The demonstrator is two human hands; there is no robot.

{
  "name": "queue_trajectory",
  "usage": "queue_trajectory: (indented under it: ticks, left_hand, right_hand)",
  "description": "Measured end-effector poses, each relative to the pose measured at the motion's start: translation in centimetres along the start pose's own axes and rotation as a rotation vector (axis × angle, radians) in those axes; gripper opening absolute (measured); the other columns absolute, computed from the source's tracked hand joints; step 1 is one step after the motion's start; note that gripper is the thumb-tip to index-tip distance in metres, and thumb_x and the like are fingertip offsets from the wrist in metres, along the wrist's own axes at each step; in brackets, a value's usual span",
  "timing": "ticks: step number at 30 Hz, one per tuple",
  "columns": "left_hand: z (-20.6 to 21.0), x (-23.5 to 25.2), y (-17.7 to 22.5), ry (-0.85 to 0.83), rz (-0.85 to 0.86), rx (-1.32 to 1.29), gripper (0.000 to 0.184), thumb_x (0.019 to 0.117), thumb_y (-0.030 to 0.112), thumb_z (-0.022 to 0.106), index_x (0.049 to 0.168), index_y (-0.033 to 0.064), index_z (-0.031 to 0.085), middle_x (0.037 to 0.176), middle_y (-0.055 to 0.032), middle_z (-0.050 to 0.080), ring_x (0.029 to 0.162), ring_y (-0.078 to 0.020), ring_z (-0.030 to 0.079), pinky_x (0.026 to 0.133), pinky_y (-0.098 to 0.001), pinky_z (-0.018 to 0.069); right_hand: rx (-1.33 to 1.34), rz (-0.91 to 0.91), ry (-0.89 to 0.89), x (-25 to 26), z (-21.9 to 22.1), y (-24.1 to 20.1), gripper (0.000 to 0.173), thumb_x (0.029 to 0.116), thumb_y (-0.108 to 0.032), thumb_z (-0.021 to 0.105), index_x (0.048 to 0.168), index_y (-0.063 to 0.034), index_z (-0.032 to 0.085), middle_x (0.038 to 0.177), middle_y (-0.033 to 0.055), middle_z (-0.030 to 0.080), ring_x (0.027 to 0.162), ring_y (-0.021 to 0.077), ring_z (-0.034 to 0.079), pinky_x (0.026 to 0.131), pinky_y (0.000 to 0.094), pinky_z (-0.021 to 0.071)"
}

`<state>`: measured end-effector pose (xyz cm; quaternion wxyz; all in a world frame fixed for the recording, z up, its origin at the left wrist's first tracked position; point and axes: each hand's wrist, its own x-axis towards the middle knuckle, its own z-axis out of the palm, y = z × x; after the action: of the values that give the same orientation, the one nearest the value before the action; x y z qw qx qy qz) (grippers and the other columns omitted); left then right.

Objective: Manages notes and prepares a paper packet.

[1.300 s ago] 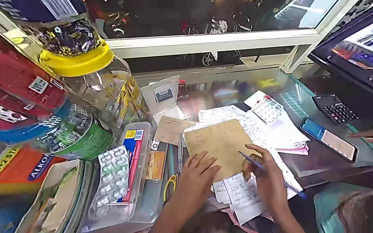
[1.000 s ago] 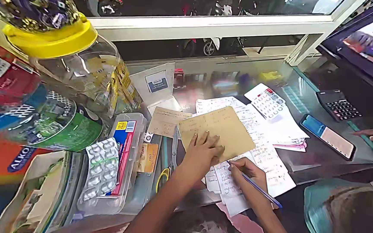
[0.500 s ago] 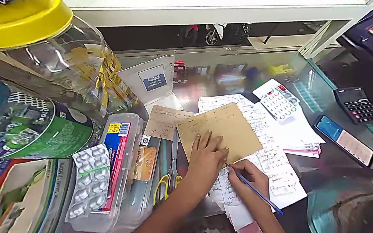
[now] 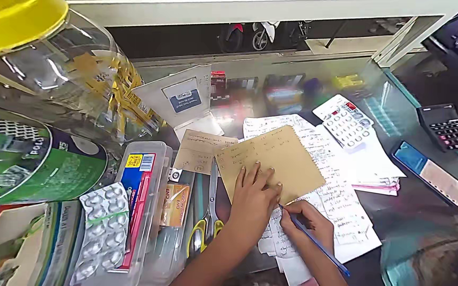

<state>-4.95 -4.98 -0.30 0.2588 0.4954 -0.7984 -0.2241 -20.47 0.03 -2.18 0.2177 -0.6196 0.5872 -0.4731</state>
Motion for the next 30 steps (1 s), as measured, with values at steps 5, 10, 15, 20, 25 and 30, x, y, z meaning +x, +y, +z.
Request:
queue_trajectory:
  ticks: [5,10,15,20,25,30]
  left_hand:
    - [0.1,0.0,-0.01,0.014,0.007,0.006,0.024,0.0963,0.023,0.066,0.116,0.0208,0.08,0.142,-0.0083,0.063,0.14,-0.0414,0.049,0.113,-0.0688,0.0317]
    - [0.09,0.02,-0.04,0.017,0.007,0.013,0.024,0.0969,0.025,0.065,0.116,0.0211,0.08,0.143,-0.0072,0.063,0.141,-0.0412,0.048,0.114,-0.0689,0.0313]
    - [0.02,0.05,-0.08,0.015,0.008,0.006,0.024,0.0973,0.024,0.065,0.116,0.0206,0.08,0.143,-0.0076,0.062,0.141,-0.0412,0.048,0.114,-0.0688,0.0312]
    - [0.09,0.01,-0.04,0.024,0.015,0.017,0.024,0.0967,0.023,0.066,0.115,0.0206,0.08,0.142,-0.008,0.063,0.14,-0.0417,0.049,0.113,-0.0693,0.0319]
    - [0.09,0.03,-0.01,0.029,0.015,0.023,0.024,0.0968,0.025,0.065,0.116,0.0211,0.08,0.142,-0.0074,0.063,0.14,-0.0411,0.049,0.113,-0.0692,0.0321]
    - [-0.01,0.01,-0.09,0.003,0.003,0.009,0.024,0.0977,0.026,0.064,0.116,0.0207,0.079,0.144,-0.0081,0.062,0.141,-0.0412,0.048,0.114,-0.0686,0.0313]
  right_hand:
    - [0.0,-0.006,0.009,0.0,0.18,0.07,0.009,0.0781,-0.012,0.069,0.079,-0.0036,0.071,0.072,-0.0022,0.063,0.059,-0.0068,0.054,0.054,0.0069,0.0453]
    - [-0.018,0.002,0.022,-0.02,0.17,-0.02,0.008,0.0775,-0.011,0.068,0.078,-0.0036,0.071,0.072,-0.002,0.062,0.059,-0.0069,0.053,0.054,0.0068,0.0449]
    - [-0.032,0.009,0.041,0.12,0.12,0.0,0.009,0.0775,-0.012,0.068,0.078,-0.004,0.071,0.071,-0.0029,0.062,0.057,-0.0069,0.053,0.052,0.0074,0.0444]
    - [-0.049,-0.01,0.032,0.11,0.14,-0.12,0.009,0.0788,-0.012,0.068,0.078,-0.0039,0.071,0.072,-0.0021,0.061,0.058,-0.0064,0.053,0.053,0.0068,0.0441]
    - [-0.069,-0.009,0.054,0.16,0.19,-0.11,0.009,0.0774,-0.012,0.068,0.077,-0.0035,0.07,0.071,-0.0018,0.061,0.058,-0.0068,0.053,0.053,0.0065,0.0444]
    - [-0.079,-0.004,0.072,0.04,0.11,-0.18,0.011,0.0771,-0.013,0.069,0.078,-0.0029,0.071,0.072,-0.0007,0.062,0.058,-0.0064,0.054,0.054,0.0072,0.0456]
